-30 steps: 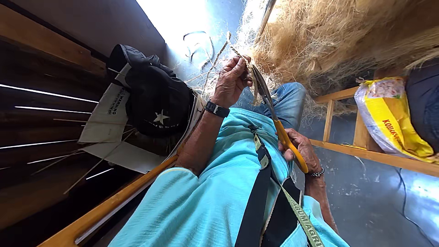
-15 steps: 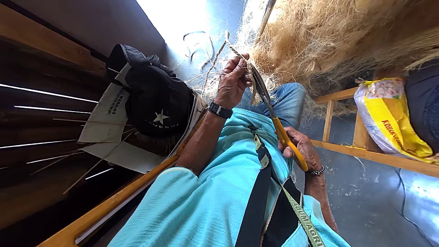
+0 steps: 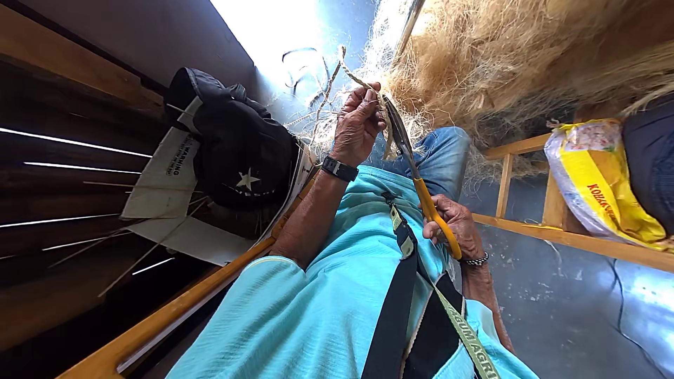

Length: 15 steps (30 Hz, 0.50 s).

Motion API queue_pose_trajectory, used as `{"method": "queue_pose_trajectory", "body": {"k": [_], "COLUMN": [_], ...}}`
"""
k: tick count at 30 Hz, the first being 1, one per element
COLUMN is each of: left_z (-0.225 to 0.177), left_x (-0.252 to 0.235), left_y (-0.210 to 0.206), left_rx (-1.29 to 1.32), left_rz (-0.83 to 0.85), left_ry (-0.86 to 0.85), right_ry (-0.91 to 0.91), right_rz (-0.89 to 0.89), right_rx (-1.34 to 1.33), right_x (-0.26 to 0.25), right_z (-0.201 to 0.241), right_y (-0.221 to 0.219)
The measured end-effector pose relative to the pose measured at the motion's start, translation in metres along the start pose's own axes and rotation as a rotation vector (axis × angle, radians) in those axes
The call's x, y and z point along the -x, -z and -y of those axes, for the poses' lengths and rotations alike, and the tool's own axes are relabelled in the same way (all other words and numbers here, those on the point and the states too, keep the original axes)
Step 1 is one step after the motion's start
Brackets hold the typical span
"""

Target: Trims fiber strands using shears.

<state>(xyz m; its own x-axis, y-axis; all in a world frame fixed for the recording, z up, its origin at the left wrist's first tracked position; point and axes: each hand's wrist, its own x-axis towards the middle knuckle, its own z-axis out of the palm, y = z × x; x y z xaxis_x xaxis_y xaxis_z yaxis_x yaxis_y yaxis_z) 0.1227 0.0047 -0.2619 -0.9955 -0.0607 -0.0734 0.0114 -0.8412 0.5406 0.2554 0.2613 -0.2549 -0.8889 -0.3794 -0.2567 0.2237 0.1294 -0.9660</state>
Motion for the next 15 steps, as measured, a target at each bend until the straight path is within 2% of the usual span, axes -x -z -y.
{"method": "queue_pose_trajectory", "body": {"k": [10,15], "left_z": [-0.003,-0.004], "left_x": [-0.001,0.005], "left_y": [0.003,-0.005], "left_rx": [0.192,0.32], "left_rz": [0.148,0.245], "left_ry": [0.039,0.085], "right_ry": [0.171,0.327], "right_rz": [-0.042,-0.193], "right_rx": [-0.153,-0.054], "right_x": [-0.003,-0.016], "right_z": [-0.005,0.017], "right_y": [0.005,0.01]}}
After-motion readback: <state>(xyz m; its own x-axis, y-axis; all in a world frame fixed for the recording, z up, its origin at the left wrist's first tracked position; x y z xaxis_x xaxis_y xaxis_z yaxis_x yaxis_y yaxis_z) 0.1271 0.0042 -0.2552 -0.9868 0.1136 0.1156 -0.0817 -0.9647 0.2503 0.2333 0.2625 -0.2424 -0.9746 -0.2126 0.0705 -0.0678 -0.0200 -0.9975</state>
